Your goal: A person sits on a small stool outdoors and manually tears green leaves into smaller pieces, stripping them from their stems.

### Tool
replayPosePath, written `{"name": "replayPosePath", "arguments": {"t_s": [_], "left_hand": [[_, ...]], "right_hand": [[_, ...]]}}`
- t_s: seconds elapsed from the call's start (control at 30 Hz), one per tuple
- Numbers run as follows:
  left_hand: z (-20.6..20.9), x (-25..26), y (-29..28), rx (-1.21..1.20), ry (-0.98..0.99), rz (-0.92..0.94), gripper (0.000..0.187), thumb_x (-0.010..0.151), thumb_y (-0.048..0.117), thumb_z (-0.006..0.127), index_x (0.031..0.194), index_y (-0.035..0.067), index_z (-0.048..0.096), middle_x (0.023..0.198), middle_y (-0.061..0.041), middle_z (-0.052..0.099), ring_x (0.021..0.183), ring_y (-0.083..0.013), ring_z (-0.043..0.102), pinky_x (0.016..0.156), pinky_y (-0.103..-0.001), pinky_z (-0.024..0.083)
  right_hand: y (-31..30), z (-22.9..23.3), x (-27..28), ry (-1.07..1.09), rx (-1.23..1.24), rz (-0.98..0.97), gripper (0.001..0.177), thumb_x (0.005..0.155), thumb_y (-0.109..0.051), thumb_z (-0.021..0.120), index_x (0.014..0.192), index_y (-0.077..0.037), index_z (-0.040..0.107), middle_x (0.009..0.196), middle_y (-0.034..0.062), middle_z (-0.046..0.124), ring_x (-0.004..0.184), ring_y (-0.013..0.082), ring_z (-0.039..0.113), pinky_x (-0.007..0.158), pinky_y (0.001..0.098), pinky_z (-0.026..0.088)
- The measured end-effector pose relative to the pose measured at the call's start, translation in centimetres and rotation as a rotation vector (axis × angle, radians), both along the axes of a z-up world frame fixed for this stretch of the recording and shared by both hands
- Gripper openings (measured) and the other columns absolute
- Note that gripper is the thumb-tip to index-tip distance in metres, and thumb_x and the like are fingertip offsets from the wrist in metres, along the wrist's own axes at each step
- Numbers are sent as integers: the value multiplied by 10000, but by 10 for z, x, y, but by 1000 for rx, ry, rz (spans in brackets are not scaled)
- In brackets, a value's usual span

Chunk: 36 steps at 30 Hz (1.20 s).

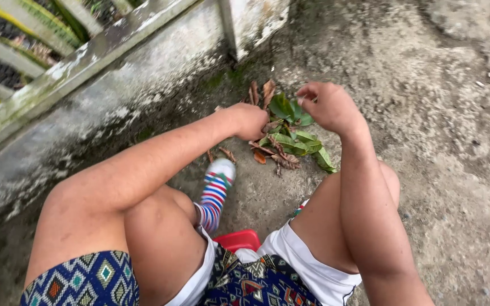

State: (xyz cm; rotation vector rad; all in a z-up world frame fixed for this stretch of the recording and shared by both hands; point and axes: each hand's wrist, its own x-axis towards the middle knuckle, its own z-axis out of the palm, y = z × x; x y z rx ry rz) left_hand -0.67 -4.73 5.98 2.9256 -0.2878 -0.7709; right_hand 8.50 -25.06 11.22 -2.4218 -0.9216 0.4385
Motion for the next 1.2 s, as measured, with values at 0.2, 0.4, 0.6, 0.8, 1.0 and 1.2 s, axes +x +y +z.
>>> {"name": "replayPosePath", "arguments": {"t_s": [0.2, 0.4, 0.6, 0.8, 1.0, 1.2], "left_hand": [[-42, 69, -23, -181, 37, -100, 334, 928, 273, 546, 857, 18, 749, 737, -179, 672, 709, -348, 670, 718, -433, 549], [-7, 95, -82, -332, 84, -264, 422, 890, 385, 532, 1082, 65, 729, 1014, -251, 711, 1033, -442, 683, 872, -537, 547], [-18, 117, -140, -403, 145, -470, 344, 849, 368, 553, 973, 110, 743, 955, -183, 745, 1036, -394, 708, 899, -534, 543], [-10, 105, -159, -491, 374, -631, 287, 901, 330, 564, 1010, 129, 738, 903, -85, 789, 1015, -325, 732, 908, -492, 538], [-4, 92, -191, -502, 392, -756, 235, 894, 255, 545, 990, 177, 745, 933, 13, 798, 1024, -273, 737, 931, -429, 549], [10, 68, -232, -423, 348, -892, 239, 898, 257, 554, 975, 161, 759, 1000, -28, 793, 1069, -317, 714, 961, -477, 538]], "right_hand": [[-57, -14, -1, 61, -14, -148, 317, 927, -228, 630, 1227, -159, 704, 1142, 86, 752, 1041, 320, 716, 922, 504, 554], [-102, 3, -39, 41, 70, -270, 486, 891, -106, 685, 1368, -99, 591, 1206, 214, 636, 966, 405, 694, 886, 520, 566], [-120, 9, -70, 2, -52, -502, 546, 864, -142, 717, 1375, -148, 525, 1251, 71, 576, 915, 258, 719, 836, 447, 562], [-148, -6, -97, -88, -79, -595, 357, 891, -164, 733, 1219, -116, 601, 1123, 57, 599, 878, 252, 715, 752, 442, 541], [-170, -4, -128, -164, -111, -654, 221, 897, -211, 737, 1073, -142, 623, 971, 29, 610, 860, 245, 725, 738, 443, 541], [-195, -6, -171, -222, -65, -766, 232, 847, -183, 766, 1025, -157, 619, 950, 8, 630, 854, 210, 723, 730, 420, 537]]}}
